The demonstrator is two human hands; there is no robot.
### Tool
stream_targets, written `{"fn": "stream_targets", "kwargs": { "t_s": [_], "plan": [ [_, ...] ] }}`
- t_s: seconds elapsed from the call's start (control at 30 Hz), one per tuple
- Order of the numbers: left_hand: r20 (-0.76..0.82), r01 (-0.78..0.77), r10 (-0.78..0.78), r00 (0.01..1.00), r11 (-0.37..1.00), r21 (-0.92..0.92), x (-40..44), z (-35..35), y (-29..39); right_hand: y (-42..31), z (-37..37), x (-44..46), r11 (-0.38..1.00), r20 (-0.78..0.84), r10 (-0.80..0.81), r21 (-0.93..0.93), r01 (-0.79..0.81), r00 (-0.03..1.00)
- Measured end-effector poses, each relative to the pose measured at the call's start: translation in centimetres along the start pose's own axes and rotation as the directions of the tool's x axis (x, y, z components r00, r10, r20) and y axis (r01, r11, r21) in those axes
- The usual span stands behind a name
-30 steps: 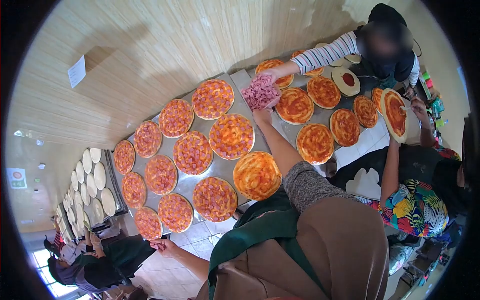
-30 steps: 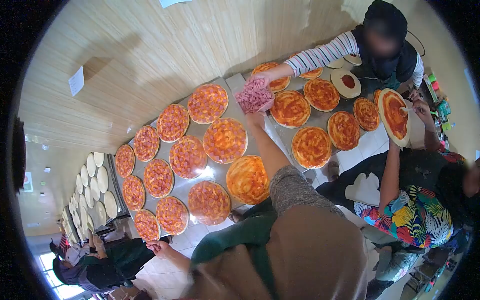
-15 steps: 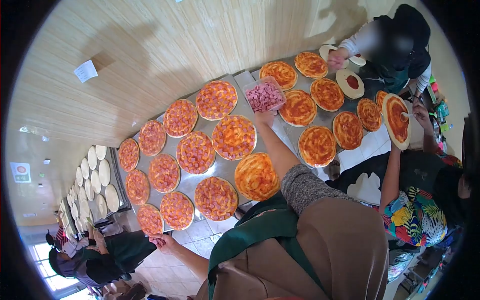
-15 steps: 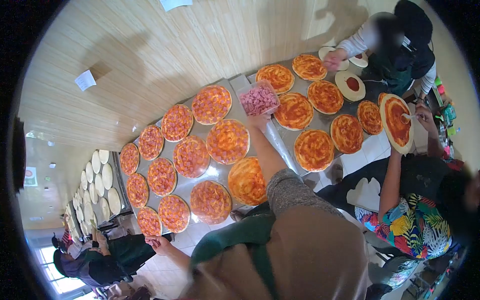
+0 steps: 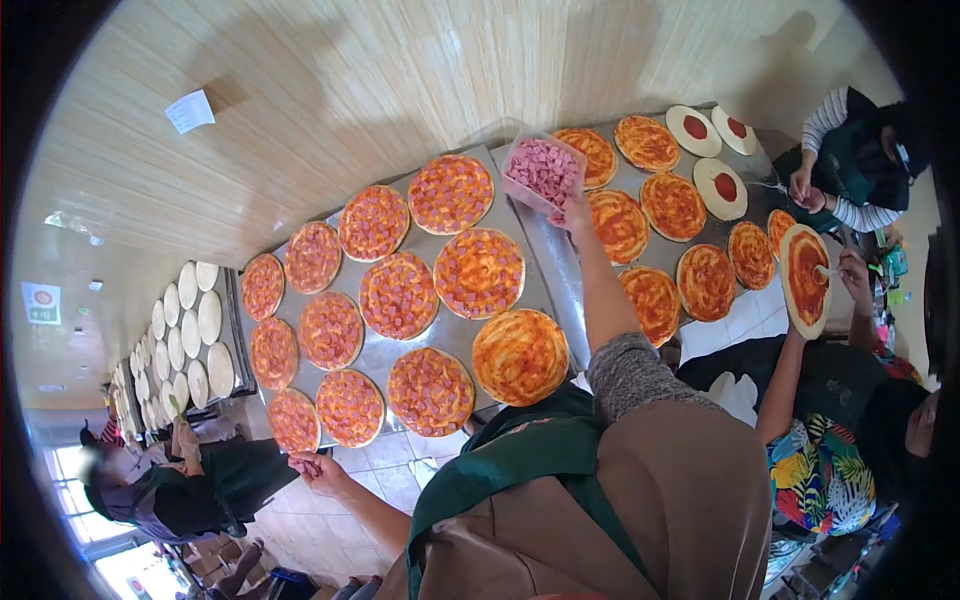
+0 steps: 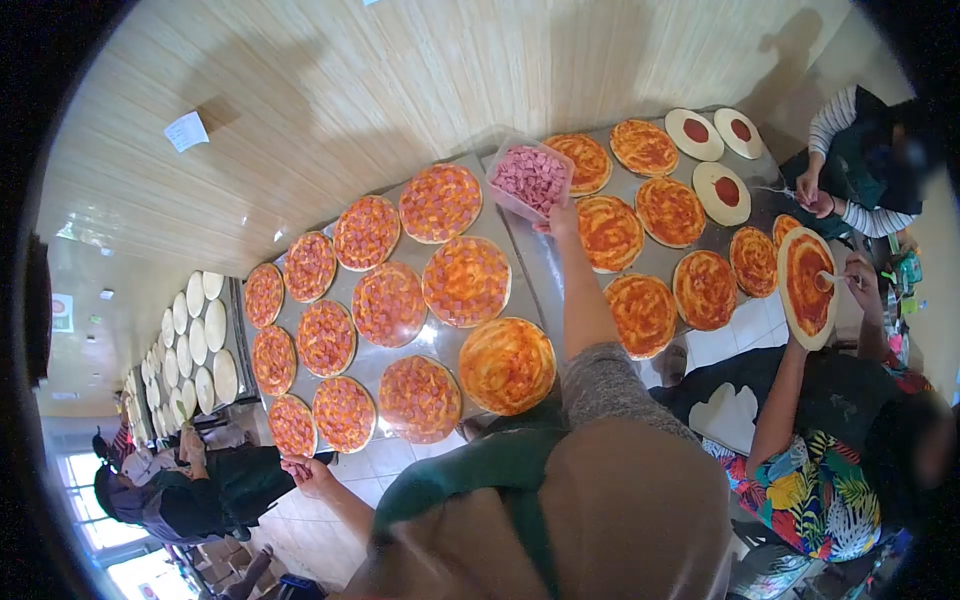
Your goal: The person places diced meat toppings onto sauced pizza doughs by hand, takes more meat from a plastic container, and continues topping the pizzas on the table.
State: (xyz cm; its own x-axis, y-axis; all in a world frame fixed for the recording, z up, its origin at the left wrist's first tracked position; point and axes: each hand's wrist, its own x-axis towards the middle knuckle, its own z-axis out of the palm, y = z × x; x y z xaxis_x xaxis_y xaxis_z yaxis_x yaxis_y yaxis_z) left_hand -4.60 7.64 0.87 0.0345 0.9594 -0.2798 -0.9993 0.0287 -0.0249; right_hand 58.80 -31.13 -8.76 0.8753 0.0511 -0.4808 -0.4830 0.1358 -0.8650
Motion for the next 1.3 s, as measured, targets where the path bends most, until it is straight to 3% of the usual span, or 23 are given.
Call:
{"fn": "stream_targets", "kwargs": {
  "t_s": [0.07,0.17,0.27,0.37,0.47,0.57,0.67,0.77,0.97,1.17,1.27,1.3],
  "plan": [
    [0.018,0.021,-0.022,1.0,1.0,0.013,0.2,-0.3,0.5,-1.1,-1.4,-0.8,0.999,0.189,0.015,-0.037,-0.009,0.982],
    [-0.027,-0.03,0.032,0.999,0.998,0.048,-1.0,0.4,-0.1,0.4,-2.1,-0.9,0.995,0.266,0.075,0.038,-0.088,0.961],
    [-0.048,-0.065,0.068,0.997,0.996,0.06,-1.3,0.4,-0.4,0.7,-2.2,-1.9,0.998,0.262,0.051,-0.039,-0.042,0.964],
    [-0.045,-0.095,0.101,0.994,0.987,0.126,-1.6,1.0,-0.7,0.4,-2.9,-1.5,0.956,0.18,0.07,-0.293,-0.014,0.981],
    [-0.032,-0.078,0.081,0.996,0.992,0.095,-1.5,0.8,-0.4,3.6,-4.1,3.4,0.934,0.216,-0.03,-0.34,0.104,0.976],
    [-0.052,-0.09,0.095,0.994,0.991,0.096,-2.1,1.0,-0.7,2.6,-5.0,3.6,0.911,0.352,0.006,-0.387,0.14,0.936],
    [-0.051,-0.098,0.105,0.993,0.987,0.129,-2.4,0.9,-0.8,0.7,-4.6,2.3,0.853,0.267,0.054,-0.513,0.095,0.962],
    [0.033,0.043,-0.047,0.998,0.993,0.11,-2.1,0.0,-0.4,0.1,-4.6,2.0,0.912,0.28,0.096,-0.409,0.028,0.955],
    [-0.063,-0.059,0.068,0.996,0.988,0.146,-3.2,1.1,-2.9,0.1,-4.0,2.0,0.914,0.259,0.099,-0.404,0.015,0.961],
    [-0.029,0.067,-0.064,0.997,0.991,0.115,-3.4,1.3,-3.5,-1.5,-3.4,-2.2,0.995,0.252,0.005,-0.101,0.022,0.968],
    [-0.112,-0.053,0.089,0.99,0.954,0.294,-4.9,2.2,-6.1,-2.5,-3.5,-5.3,0.995,0.263,-0.056,-0.065,0.076,0.963],
    [-0.042,0.059,-0.05,0.998,0.963,0.264,-4.4,1.2,-5.9,-2.8,-3.6,-6.4,0.993,0.275,-0.081,-0.06,0.101,0.958]
  ]
}}
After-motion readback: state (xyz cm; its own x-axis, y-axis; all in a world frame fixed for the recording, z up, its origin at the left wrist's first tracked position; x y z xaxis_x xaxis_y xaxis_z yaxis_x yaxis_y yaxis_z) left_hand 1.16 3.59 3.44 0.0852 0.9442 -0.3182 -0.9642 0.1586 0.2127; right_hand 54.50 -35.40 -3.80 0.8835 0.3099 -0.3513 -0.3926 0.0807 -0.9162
